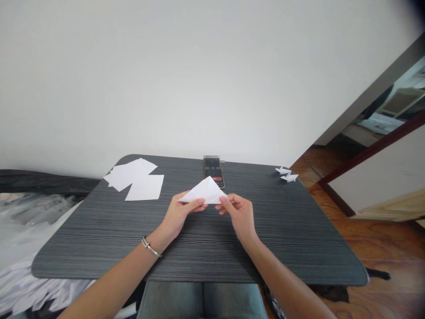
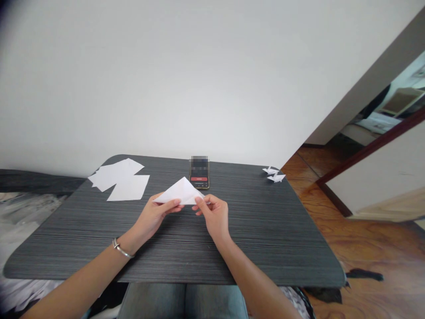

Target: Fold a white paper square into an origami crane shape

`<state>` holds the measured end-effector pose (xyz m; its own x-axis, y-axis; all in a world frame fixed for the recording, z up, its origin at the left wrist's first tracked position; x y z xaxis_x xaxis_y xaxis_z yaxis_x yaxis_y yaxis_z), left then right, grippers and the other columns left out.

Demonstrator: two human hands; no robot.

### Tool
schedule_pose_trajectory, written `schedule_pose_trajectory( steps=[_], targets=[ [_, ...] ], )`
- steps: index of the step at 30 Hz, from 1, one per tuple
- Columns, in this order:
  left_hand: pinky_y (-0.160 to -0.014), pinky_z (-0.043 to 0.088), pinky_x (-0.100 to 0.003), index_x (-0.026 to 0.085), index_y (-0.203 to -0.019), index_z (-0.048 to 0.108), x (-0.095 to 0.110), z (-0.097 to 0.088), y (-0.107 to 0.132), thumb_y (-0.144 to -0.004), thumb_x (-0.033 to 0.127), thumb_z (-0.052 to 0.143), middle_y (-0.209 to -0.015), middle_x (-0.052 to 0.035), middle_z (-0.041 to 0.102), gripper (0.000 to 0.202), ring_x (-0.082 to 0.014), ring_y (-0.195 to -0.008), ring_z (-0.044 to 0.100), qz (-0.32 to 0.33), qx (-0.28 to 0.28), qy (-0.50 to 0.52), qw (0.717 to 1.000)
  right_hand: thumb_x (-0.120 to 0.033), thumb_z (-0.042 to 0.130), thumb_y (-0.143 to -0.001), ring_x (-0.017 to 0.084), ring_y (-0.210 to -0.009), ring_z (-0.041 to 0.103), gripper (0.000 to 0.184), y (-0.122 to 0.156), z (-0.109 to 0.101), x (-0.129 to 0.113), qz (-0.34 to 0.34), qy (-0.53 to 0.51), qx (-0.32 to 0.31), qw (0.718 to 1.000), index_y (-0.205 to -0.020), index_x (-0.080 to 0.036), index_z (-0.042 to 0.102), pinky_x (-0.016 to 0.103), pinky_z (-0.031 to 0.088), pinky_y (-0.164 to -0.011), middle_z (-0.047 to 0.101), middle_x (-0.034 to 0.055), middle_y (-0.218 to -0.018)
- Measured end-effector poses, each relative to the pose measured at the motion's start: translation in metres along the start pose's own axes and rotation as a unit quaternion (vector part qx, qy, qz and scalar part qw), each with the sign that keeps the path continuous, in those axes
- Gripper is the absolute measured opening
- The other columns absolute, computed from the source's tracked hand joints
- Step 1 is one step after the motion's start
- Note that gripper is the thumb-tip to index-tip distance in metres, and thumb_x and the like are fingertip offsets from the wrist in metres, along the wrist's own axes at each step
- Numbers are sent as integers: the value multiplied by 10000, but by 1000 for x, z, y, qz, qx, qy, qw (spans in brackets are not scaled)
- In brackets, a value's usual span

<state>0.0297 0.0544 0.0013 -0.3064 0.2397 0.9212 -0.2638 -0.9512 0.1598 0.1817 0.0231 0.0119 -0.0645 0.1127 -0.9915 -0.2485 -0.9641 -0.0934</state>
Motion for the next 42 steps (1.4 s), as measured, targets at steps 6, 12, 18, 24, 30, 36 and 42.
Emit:
schedule_pose_trajectory(
  steps=[6,12,18,24,30,36,42],
  targets=[
    [-572,528,-171,94,-812,654,-2,-3,-1,-588,189,739,-647,-29,681,257,-109,-590,633,-13,0,4,1000,-335,635,-706,122,-493,574,222,0,-2,-1,-16,-4,8,1000,-579,-156,600,225,480,-470,634,11,-539],
    [-586,527,-171,100,-702,608,4,-5,-2,-623,239,717,-639,-29,677,194,-106,-597,640,0,-2,36,999,-327,629,-714,134,-529,574,208,1,-6,-6,-38,12,30,999,-591,-161,603,235,490,-484,626,19,-560],
    [-638,533,-193,117,-683,568,12,-7,-1,-660,287,682,-668,-13,665,205,-114,-652,642,37,15,21,999,-340,618,-721,145,-567,584,216,0,-9,-7,-38,4,38,999,-594,-166,603,240,510,-489,619,24,-591],
    [-650,532,-190,134,-614,465,14,-8,-1,-636,252,697,-634,45,586,261,-75,-625,604,76,20,17,997,-341,651,-683,137,-577,573,224,-2,-9,-1,-23,-27,50,998,-562,-163,592,258,532,-525,584,5,-591],
    [-619,515,-217,138,-612,434,17,-4,0,-643,238,683,-735,15,571,270,-90,-661,563,87,-7,-26,996,-320,654,-682,133,-521,570,235,-1,-12,-2,-27,-17,61,998,-534,-162,562,252,499,-515,585,0,-560],
    [-597,424,-194,140,-697,505,22,-1,-2,-624,244,690,-708,8,577,224,-103,-655,531,107,-42,-129,985,-309,642,-685,142,-507,566,236,-1,-9,-7,-45,52,37,997,-518,-166,556,245,469,-513,588,3,-504],
    [-529,362,-182,137,-612,492,19,-3,-4,-645,277,671,-595,31,543,229,-87,-557,492,102,-48,-160,981,-315,639,-676,147,-476,573,245,1,1,-1,-24,95,-23,995,-503,-173,540,247,458,-494,593,-4,-483]
  ],
)
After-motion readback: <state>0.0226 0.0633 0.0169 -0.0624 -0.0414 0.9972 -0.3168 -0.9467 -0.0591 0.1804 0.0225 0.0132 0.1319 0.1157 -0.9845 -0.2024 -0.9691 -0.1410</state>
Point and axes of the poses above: each hand's wrist, its own y-axis away from the middle knuckle, its own z-axis out of the palm, x = y × z, the point moved 7 cm from there along -y, towards the middle knuckle
